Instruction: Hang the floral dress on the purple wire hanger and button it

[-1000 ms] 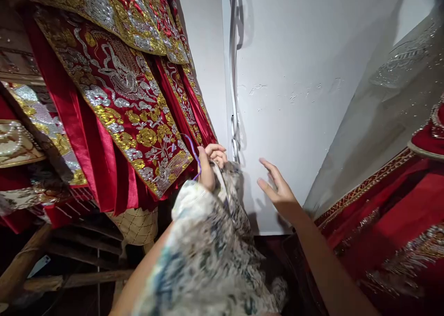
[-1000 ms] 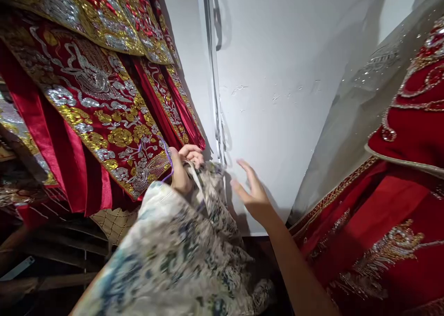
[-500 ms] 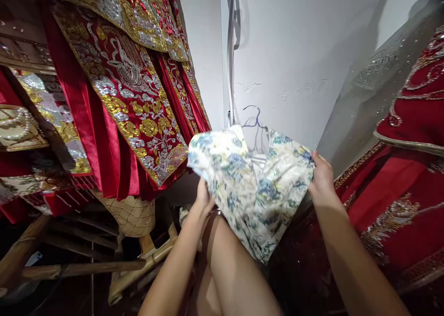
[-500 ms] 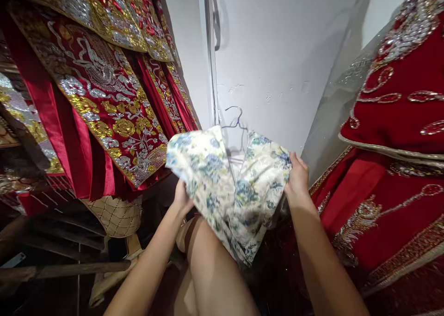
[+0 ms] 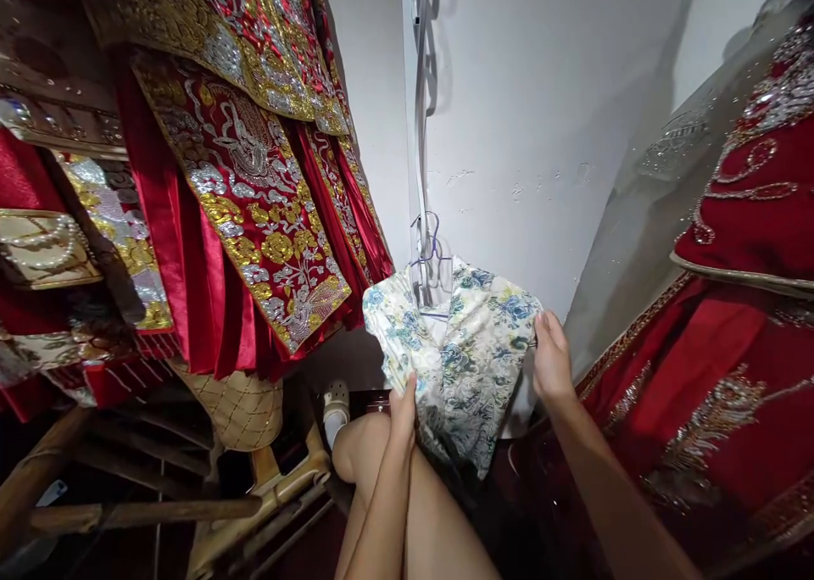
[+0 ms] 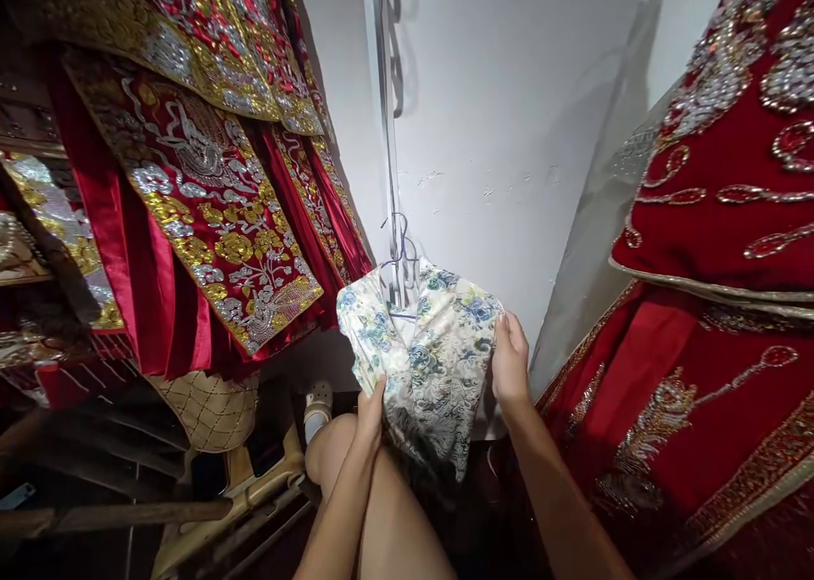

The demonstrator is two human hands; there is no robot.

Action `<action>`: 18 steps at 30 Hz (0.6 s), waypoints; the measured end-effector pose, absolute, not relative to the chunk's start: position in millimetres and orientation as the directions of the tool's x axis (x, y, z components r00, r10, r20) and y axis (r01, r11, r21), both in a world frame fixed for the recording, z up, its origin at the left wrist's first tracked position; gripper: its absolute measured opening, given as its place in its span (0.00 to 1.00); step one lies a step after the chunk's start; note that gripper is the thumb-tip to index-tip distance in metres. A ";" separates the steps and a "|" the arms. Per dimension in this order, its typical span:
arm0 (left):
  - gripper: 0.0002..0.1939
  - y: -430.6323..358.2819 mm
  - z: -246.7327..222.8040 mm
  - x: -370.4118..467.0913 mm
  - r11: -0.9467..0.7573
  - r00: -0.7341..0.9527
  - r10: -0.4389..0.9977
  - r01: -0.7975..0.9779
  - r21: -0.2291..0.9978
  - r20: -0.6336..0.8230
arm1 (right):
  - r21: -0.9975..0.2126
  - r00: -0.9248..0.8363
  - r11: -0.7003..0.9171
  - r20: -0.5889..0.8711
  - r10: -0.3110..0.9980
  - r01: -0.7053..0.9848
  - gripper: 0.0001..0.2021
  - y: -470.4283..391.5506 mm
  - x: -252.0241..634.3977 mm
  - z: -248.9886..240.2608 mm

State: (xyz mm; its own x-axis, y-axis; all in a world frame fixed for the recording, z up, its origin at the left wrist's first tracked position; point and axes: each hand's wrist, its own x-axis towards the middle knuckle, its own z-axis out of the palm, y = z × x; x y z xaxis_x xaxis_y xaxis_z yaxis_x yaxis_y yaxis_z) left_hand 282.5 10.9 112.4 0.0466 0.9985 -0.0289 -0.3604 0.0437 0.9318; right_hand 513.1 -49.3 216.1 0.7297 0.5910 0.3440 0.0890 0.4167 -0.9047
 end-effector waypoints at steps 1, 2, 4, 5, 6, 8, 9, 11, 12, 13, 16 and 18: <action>0.32 10.1 106.2 280.1 0.046 0.019 0.999 -0.359 0.932 -0.042 | -0.895 0.749 0.420 0.381 0.543 0.151 0.20 -56.0 508.7 205.2; 0.32 9.4 101.3 277.6 0.041 -0.013 0.999 -0.360 0.932 -0.049 | -0.888 0.769 0.410 0.408 0.492 0.208 0.19 -62.1 501.6 193.7; 0.31 7.7 95.0 273.8 0.033 -0.046 0.997 -0.370 0.928 -0.054 | -0.902 0.780 0.351 0.403 0.479 0.251 0.17 -69.7 479.3 170.6; 0.31 6.5 93.5 272.9 0.033 -0.045 0.998 -0.375 0.926 -0.054 | -0.920 0.761 0.319 0.371 0.532 0.226 0.14 -70.2 465.0 160.3; 0.31 4.9 92.8 272.8 0.035 -0.042 0.998 -0.385 0.922 -0.056 | -0.943 0.694 0.279 0.324 0.643 0.181 0.12 -68.2 449.6 151.7; 0.33 0.8 93.0 274.2 0.048 -0.016 0.998 -0.434 0.900 -0.061 | -0.973 0.514 0.218 0.224 0.828 0.072 0.15 -56.5 419.9 141.8; 0.34 -1.5 93.6 275.3 0.061 0.009 0.998 -0.475 0.878 -0.065 | -0.981 0.426 0.192 0.184 0.886 0.025 0.18 -47.7 407.5 140.7; 0.35 -6.0 95.2 276.8 0.107 0.083 0.994 -0.569 0.815 -0.072 | -0.985 0.333 0.169 0.147 0.931 -0.038 0.21 -28.7 391.1 144.5; 0.35 -8.2 96.2 277.1 0.139 0.126 0.989 -0.605 0.784 -0.079 | -0.985 0.318 0.167 0.143 0.937 -0.052 0.22 -20.4 387.2 147.8; 0.35 -10.5 97.2 277.2 0.173 0.163 0.983 -0.624 0.762 -0.089 | -0.983 0.317 0.173 0.145 0.937 -0.059 0.22 -14.2 385.7 151.0; 0.34 -18.2 99.3 278.2 0.187 0.154 0.981 -0.621 0.761 -0.115 | -0.978 0.348 0.196 0.159 0.924 -0.072 0.21 -13.3 386.9 154.9; 0.35 -25.8 98.8 280.5 0.063 0.010 0.998 -0.558 0.827 -0.069 | -0.979 0.372 0.191 0.149 0.916 -0.077 0.20 -26.4 385.9 152.1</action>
State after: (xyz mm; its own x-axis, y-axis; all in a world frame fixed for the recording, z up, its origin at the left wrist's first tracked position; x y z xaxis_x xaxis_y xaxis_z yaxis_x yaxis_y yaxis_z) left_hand 280.5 -25.8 98.8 0.0101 0.9976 -0.0688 -0.5583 0.0627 0.8273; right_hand 385.9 -26.4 152.1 0.3718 0.9162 0.1492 -0.0769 0.1905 -0.9787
